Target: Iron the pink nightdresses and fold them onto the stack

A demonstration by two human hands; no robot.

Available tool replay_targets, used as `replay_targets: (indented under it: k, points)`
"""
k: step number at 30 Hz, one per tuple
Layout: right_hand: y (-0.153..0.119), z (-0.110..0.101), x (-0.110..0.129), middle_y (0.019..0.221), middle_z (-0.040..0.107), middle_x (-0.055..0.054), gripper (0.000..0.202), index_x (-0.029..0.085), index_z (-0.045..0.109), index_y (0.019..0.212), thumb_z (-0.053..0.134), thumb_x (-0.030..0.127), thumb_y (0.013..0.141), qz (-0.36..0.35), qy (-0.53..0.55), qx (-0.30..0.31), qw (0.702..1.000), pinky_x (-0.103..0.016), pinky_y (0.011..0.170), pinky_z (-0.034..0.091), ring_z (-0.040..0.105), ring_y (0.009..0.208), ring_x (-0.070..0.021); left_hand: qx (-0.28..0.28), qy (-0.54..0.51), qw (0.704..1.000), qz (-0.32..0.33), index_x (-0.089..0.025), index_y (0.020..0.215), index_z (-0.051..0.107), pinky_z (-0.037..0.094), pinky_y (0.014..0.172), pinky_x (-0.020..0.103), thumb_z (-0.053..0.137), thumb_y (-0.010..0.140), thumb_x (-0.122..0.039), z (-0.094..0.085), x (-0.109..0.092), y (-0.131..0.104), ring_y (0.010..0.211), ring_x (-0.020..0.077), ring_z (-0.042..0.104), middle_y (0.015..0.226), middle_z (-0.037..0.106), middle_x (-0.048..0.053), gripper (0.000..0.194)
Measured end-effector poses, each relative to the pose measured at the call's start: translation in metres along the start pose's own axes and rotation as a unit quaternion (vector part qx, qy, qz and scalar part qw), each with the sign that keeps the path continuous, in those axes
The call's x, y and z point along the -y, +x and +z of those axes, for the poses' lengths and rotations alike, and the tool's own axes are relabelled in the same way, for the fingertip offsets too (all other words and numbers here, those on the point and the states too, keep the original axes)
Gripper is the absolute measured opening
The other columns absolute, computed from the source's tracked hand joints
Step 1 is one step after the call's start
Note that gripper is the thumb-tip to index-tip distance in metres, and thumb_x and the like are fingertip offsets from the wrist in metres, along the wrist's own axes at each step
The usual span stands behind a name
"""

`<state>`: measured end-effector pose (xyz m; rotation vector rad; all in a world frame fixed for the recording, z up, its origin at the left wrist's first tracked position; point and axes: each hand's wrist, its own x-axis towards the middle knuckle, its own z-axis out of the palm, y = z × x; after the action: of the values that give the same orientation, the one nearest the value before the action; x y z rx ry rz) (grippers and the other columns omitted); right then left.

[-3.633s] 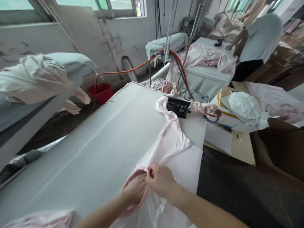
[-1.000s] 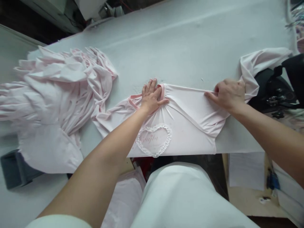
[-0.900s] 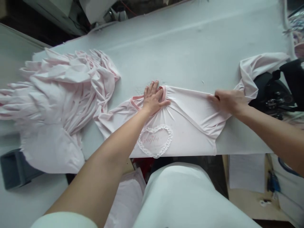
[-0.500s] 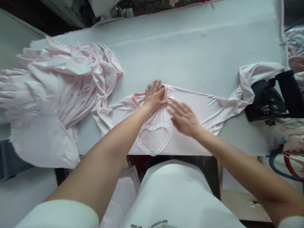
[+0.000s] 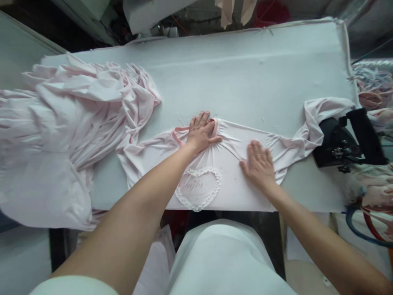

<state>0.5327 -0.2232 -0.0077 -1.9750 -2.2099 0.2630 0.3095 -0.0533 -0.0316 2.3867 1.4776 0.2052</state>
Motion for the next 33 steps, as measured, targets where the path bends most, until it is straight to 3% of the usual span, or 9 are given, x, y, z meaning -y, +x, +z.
replay_targets:
  k: [2, 7, 11, 15, 17, 21, 26, 30, 33]
  points:
    - [-0.006, -0.001, 0.016, 0.164, 0.025, -0.025, 0.078, 0.005, 0.018, 0.161, 0.039, 0.048, 0.100, 0.082, 0.006, -0.038, 0.996, -0.063, 0.122, 0.017, 0.018, 0.155, -0.0372, -0.004, -0.003, 1.000, 0.004, -0.024, 0.146, 0.054, -0.001, 0.128, 0.046, 0.060, 0.082, -0.073, 0.000, 0.000, 0.000, 0.158, 0.0286, 0.009, 0.171, 0.018, 0.008, 0.080]
    - [-0.017, 0.005, 0.078, 0.156, 0.040, -0.027, 0.076, 0.003, 0.023, 0.158, 0.042, 0.046, 0.099, 0.037, 0.093, 0.007, 0.995, -0.055, 0.119, 0.030, 0.034, 0.148, -0.0376, -0.009, 0.003, 1.000, 0.002, -0.024, 0.145, 0.055, 0.001, 0.128, 0.046, 0.059, 0.083, -0.071, 0.000, -0.001, -0.001, 0.158, 0.0296, 0.011, 0.170, 0.020, 0.008, 0.078]
    - [-0.020, 0.004, 0.077, 0.157, 0.034, -0.031, 0.078, 0.000, 0.023, 0.156, 0.045, 0.045, 0.096, 0.178, 0.090, -0.042, 0.979, -0.063, 0.118, 0.025, 0.026, 0.149, -0.0446, -0.015, 0.011, 1.000, 0.001, -0.024, 0.146, 0.054, 0.002, 0.128, 0.047, 0.058, 0.085, -0.070, -0.003, -0.002, -0.003, 0.158, 0.0299, 0.012, 0.170, 0.021, 0.009, 0.077]
    - [-0.011, 0.011, 0.090, 0.155, 0.040, -0.028, 0.083, 0.004, 0.022, 0.157, 0.047, 0.051, 0.094, 0.158, 0.130, -0.028, 0.978, -0.061, 0.117, 0.028, 0.034, 0.145, -0.0439, -0.021, 0.034, 0.999, 0.010, -0.024, 0.141, 0.058, 0.005, 0.127, 0.048, 0.057, 0.086, -0.069, -0.007, -0.005, -0.006, 0.157, 0.0298, 0.015, 0.169, 0.024, 0.010, 0.071]
    - [-0.001, 0.014, 0.100, 0.154, 0.042, -0.027, 0.082, 0.005, 0.026, 0.156, 0.053, 0.046, 0.090, 0.146, 0.134, -0.025, 0.980, -0.058, 0.117, 0.030, 0.036, 0.143, -0.0426, -0.025, 0.046, 0.999, 0.015, -0.023, 0.137, 0.061, 0.008, 0.127, 0.049, 0.057, 0.086, -0.068, -0.009, -0.005, -0.007, 0.156, 0.0305, 0.018, 0.168, 0.026, 0.010, 0.068]
    - [0.016, 0.004, 0.104, 0.146, 0.049, -0.028, 0.067, 0.004, 0.043, 0.145, 0.057, 0.037, 0.088, 0.276, 0.080, -0.081, 0.954, -0.057, 0.112, 0.034, 0.042, 0.136, -0.0427, -0.040, 0.060, 0.997, 0.023, -0.024, 0.136, 0.061, 0.012, 0.127, 0.051, 0.057, 0.086, -0.068, -0.009, -0.003, -0.008, 0.156, 0.0309, 0.019, 0.167, 0.028, 0.011, 0.066]
    - [0.028, -0.020, 0.115, 0.128, 0.062, -0.020, 0.051, 0.012, 0.052, 0.138, 0.054, 0.037, 0.093, 0.290, 0.071, 0.041, 0.953, -0.045, 0.098, 0.044, 0.057, 0.117, -0.0326, -0.026, 0.071, 0.997, 0.029, -0.021, 0.138, 0.059, 0.012, 0.127, 0.052, 0.055, 0.088, -0.067, -0.013, -0.004, -0.010, 0.156, 0.0316, 0.018, 0.167, 0.027, 0.013, 0.068]
    - [0.031, -0.021, 0.122, 0.131, 0.060, -0.022, 0.060, 0.006, 0.043, 0.147, 0.053, 0.035, 0.096, 0.417, 0.026, 0.061, 0.906, -0.043, 0.099, 0.044, 0.059, 0.119, -0.0318, -0.026, 0.073, 0.997, 0.026, -0.020, 0.141, 0.057, 0.012, 0.126, 0.054, 0.052, 0.090, -0.067, -0.016, -0.006, -0.012, 0.156, 0.0323, 0.019, 0.166, 0.028, 0.016, 0.070]
    - [0.032, -0.016, 0.130, 0.132, 0.061, -0.023, 0.067, 0.006, 0.031, 0.155, 0.049, 0.037, 0.098, 0.373, 0.045, 0.098, 0.921, -0.040, 0.093, 0.047, 0.063, 0.115, -0.0307, -0.032, 0.071, 0.996, 0.040, -0.019, 0.141, 0.058, 0.012, 0.126, 0.056, 0.051, 0.090, -0.067, -0.017, -0.004, -0.013, 0.156, 0.0336, 0.019, 0.166, 0.029, 0.017, 0.070]
